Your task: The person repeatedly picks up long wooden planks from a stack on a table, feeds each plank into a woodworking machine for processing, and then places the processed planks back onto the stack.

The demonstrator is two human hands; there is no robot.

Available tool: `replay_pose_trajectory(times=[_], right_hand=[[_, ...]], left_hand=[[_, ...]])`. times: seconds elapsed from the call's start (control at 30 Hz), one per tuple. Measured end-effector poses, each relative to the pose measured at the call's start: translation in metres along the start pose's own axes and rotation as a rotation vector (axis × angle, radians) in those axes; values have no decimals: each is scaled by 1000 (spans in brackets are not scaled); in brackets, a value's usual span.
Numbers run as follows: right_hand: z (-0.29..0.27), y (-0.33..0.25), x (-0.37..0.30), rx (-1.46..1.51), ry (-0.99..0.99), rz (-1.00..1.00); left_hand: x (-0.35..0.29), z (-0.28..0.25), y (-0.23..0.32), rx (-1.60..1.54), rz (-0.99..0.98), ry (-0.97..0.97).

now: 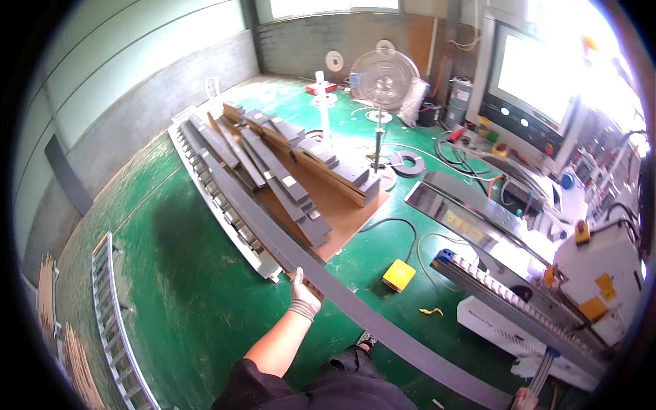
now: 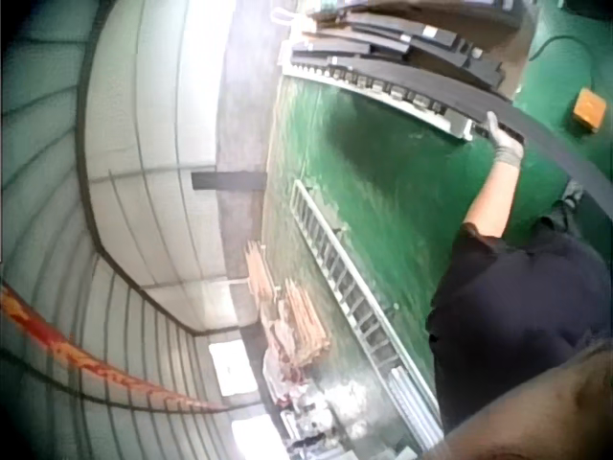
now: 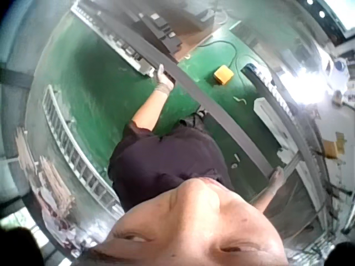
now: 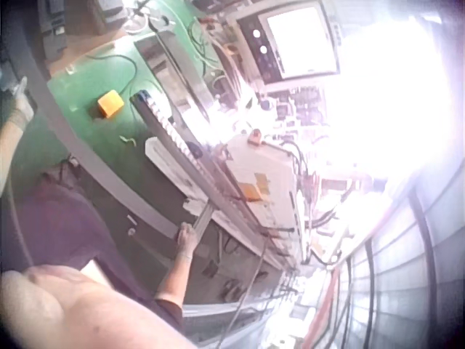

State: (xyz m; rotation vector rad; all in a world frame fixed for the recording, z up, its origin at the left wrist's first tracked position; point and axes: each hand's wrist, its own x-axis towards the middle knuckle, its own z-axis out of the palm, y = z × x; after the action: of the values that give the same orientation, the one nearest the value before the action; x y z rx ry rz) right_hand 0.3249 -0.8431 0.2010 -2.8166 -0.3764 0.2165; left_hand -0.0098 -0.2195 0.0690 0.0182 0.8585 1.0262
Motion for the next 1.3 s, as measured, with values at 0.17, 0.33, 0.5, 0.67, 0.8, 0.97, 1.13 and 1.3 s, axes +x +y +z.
replay_pose_trajectory(times=[0.17,0.33,0.5,0.67,0.8,0.97,1.13,1.3], right_hand=[[26,147,-4,-153,475,-244],[-23,84,-67,-56,324,-187],[-57,-27,-160,24,496,-345],[-56,-48,-238,-164,362,-308],[-66,-33,-309,-159,255,-80],[-22,-16,-374,-82,205,160],[17,-21,-419,-102,179,270],[38,-45,-468,-95,147,434]], left_hand=[[-88,24,-28,193,-150,-221],[-168,53,-43,392,-315,-529],[-216,75,-88,517,-597,-743],[-232,51,-125,623,-925,-788],[-244,31,-161,791,-1065,-786],[-264,22,-182,966,-1230,-799],[-260,9,-192,1077,-1319,-883],[-263,-1,-198,1159,-1450,-857]])
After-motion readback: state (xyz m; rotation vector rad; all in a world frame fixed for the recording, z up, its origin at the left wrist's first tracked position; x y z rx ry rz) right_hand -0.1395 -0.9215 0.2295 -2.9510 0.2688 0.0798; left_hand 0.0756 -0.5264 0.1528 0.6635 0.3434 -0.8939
